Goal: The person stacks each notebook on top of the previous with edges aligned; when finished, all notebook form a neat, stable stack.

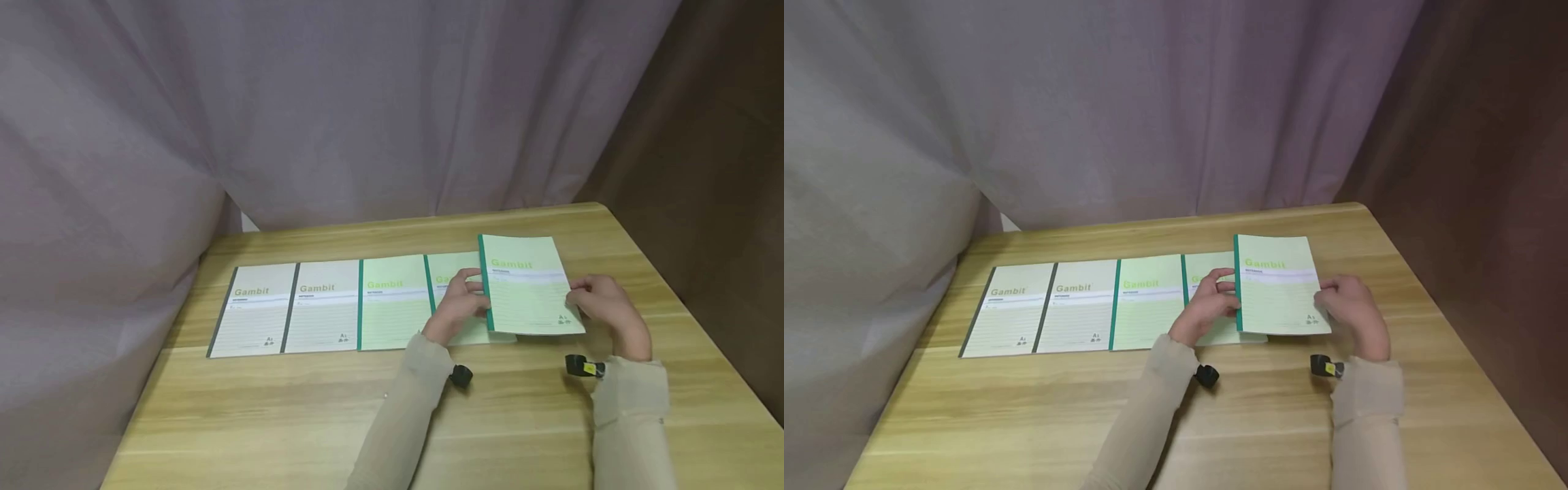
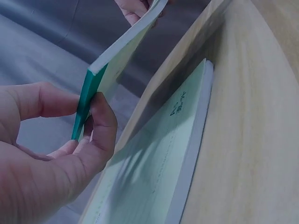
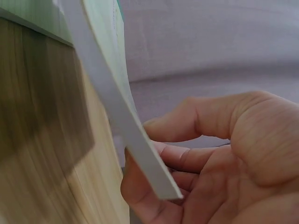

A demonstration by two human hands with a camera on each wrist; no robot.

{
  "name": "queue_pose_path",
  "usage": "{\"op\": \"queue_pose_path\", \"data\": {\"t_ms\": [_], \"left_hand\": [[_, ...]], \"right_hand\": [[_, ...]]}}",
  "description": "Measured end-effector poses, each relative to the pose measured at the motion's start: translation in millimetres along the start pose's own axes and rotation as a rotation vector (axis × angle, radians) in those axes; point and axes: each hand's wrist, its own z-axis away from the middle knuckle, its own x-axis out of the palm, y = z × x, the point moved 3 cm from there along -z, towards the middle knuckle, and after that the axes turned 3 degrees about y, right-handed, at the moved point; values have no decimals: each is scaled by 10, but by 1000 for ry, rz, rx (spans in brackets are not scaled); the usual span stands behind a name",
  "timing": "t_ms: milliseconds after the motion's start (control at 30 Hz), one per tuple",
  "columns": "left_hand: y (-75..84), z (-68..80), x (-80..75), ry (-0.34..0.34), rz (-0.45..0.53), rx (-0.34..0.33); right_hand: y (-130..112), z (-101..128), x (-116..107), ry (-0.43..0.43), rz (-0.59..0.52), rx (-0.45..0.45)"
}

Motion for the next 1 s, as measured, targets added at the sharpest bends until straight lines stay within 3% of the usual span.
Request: {"op": "queue_pose_path", "data": {"t_ms": [433,700,1000], "left_hand": [[102,78,-113,26,-1,14],[160,98,-149,41,26,47],[208,122,-263,22,30,21]], "right_hand": [[-195,22,68,9,-23,-51],[-263,-7,66,65,-8,-87],[-310,32,175,53,-53,-75]]}}
